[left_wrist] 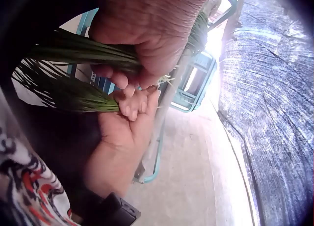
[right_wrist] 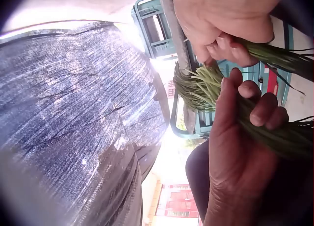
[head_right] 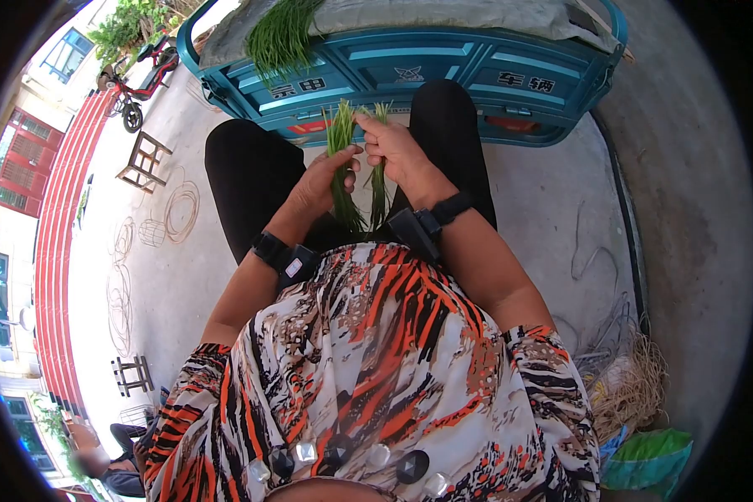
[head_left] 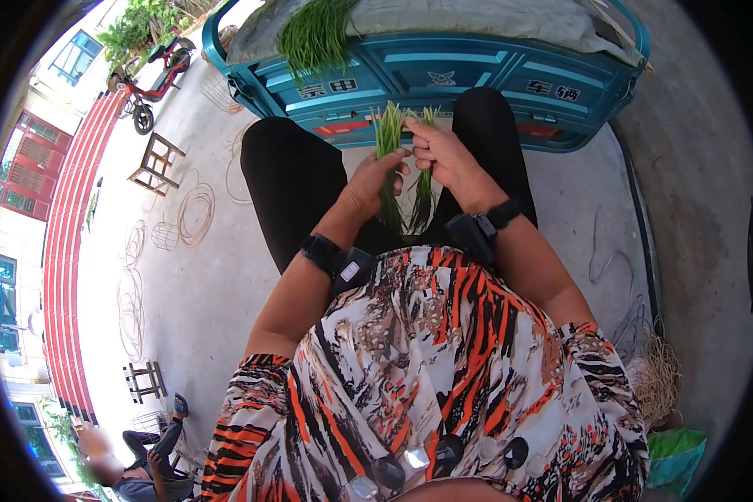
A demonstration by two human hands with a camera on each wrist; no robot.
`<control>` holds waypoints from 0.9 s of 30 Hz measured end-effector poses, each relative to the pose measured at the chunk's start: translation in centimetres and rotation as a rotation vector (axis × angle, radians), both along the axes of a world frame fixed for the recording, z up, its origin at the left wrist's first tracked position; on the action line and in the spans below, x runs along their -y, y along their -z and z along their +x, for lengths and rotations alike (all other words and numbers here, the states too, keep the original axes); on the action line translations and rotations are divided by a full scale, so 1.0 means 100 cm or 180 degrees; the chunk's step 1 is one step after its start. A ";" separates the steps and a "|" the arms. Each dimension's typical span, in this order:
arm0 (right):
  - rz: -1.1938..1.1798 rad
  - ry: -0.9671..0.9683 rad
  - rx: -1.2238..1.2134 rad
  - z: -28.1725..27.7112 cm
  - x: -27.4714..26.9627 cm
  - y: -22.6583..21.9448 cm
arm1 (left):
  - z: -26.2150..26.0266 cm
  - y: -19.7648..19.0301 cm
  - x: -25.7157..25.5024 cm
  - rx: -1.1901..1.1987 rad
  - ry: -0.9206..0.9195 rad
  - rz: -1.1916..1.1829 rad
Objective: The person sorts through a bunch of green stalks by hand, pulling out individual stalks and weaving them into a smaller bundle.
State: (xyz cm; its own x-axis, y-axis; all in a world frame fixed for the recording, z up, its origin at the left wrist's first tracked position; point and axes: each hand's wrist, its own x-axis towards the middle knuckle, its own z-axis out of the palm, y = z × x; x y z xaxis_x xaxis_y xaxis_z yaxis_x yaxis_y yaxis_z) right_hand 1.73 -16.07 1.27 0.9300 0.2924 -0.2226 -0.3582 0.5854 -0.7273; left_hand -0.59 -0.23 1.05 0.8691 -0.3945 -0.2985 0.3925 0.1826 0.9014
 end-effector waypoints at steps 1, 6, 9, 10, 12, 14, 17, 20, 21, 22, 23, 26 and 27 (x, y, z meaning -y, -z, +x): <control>-0.0047 -0.0047 0.0016 0.000 0.000 0.000 | 0.001 0.000 0.000 0.0002 -0.0019 -0.0026; -0.0168 -0.0046 0.0176 -0.001 -0.002 -0.002 | 0.000 0.000 0.000 -0.0018 -0.0008 -0.0041; -0.0166 -0.0032 0.0149 -0.001 -0.002 -0.002 | 0.000 -0.001 0.000 -0.0020 -0.0022 -0.0023; -0.0182 -0.0031 0.0147 -0.001 -0.002 -0.002 | 0.000 -0.001 0.000 -0.0025 -0.0031 -0.0019; -0.0146 -0.0011 0.0125 0.000 -0.002 0.000 | 0.001 0.000 0.001 -0.0018 -0.0027 -0.0012; -0.0040 0.0028 0.0085 0.002 -0.001 0.002 | 0.001 0.000 0.001 0.0003 -0.0002 0.0000; 0.0108 0.0072 0.0040 0.003 -0.001 0.004 | 0.001 0.000 0.001 -0.0035 0.0080 -0.0047; 0.0176 0.0081 -0.0014 0.004 0.000 0.005 | -0.001 -0.003 0.002 -0.0041 -0.0051 -0.0022; 0.0210 0.0146 -0.0053 0.003 0.000 0.004 | -0.001 -0.004 0.002 -0.0072 -0.0115 -0.0112; 0.0243 0.0211 -0.0092 0.003 0.000 0.004 | -0.001 -0.004 0.001 -0.0102 -0.0180 -0.0202; 0.0276 0.0277 -0.0131 0.002 0.000 0.003 | -0.001 -0.004 0.001 -0.0132 -0.0244 -0.0293; 0.0106 0.0412 -0.0068 0.001 -0.001 0.004 | 0.003 0.001 -0.001 -0.0254 -0.0356 -0.0487; 0.0098 0.0431 -0.0047 0.002 -0.001 0.005 | 0.003 0.002 -0.001 -0.0262 -0.0379 -0.0498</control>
State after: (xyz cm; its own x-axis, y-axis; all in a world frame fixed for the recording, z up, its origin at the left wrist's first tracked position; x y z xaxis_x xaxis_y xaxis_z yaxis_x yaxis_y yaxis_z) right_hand 1.91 -15.93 0.79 0.9581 0.1714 -0.2294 -0.2849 0.6511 -0.7035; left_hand -0.25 -0.09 0.89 0.8875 -0.3375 -0.3137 0.4310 0.3674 0.8242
